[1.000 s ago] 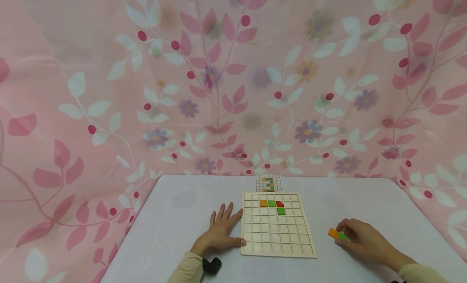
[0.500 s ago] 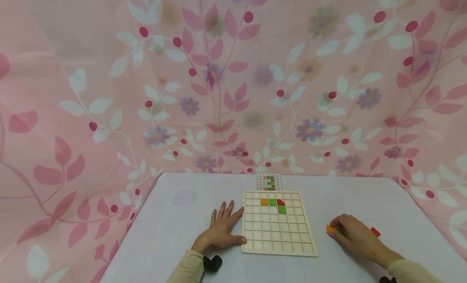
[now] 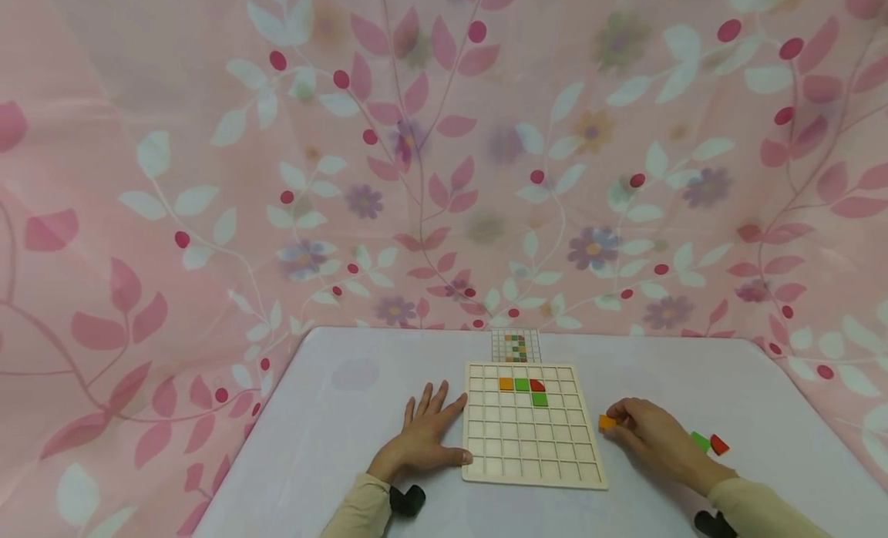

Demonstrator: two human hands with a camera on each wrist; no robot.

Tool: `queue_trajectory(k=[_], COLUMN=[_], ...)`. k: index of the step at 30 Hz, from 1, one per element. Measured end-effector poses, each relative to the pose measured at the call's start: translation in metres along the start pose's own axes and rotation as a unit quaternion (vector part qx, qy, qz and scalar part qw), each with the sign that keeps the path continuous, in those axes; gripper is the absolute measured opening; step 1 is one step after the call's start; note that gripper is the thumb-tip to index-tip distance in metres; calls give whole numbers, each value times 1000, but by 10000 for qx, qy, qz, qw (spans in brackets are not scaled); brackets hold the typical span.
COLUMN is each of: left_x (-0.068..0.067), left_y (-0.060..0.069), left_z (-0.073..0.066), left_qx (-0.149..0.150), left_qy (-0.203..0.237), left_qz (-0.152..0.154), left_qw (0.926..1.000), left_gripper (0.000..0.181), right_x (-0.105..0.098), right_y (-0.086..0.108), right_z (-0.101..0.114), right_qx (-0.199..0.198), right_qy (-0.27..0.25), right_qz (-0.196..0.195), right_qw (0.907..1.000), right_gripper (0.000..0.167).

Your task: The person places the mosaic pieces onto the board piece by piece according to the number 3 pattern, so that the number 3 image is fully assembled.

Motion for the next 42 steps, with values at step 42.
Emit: queue_trajectory(k=[42], left_x=[-12], left_y=[8], left_z=[-23], left_qx=[-67], left_qy=[-115], left_qz=[179], left_qw=[9998], left_gripper=[101], right_x=[32], right_y=[-57], right_z=[49], right_qx=[-235], right_qy=[-244], right_qz=[236], right_qw=[9991], right_gripper=[21])
Point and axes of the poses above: each hand's wrist, its own y-axis away from the middle knuckle, its own x-axis out of the palm, z = x × y, the point moved 6 cm from there along -y, towards the middle knuckle, and after that the axes turned 3 degrees about x, right-handed, at the moved point
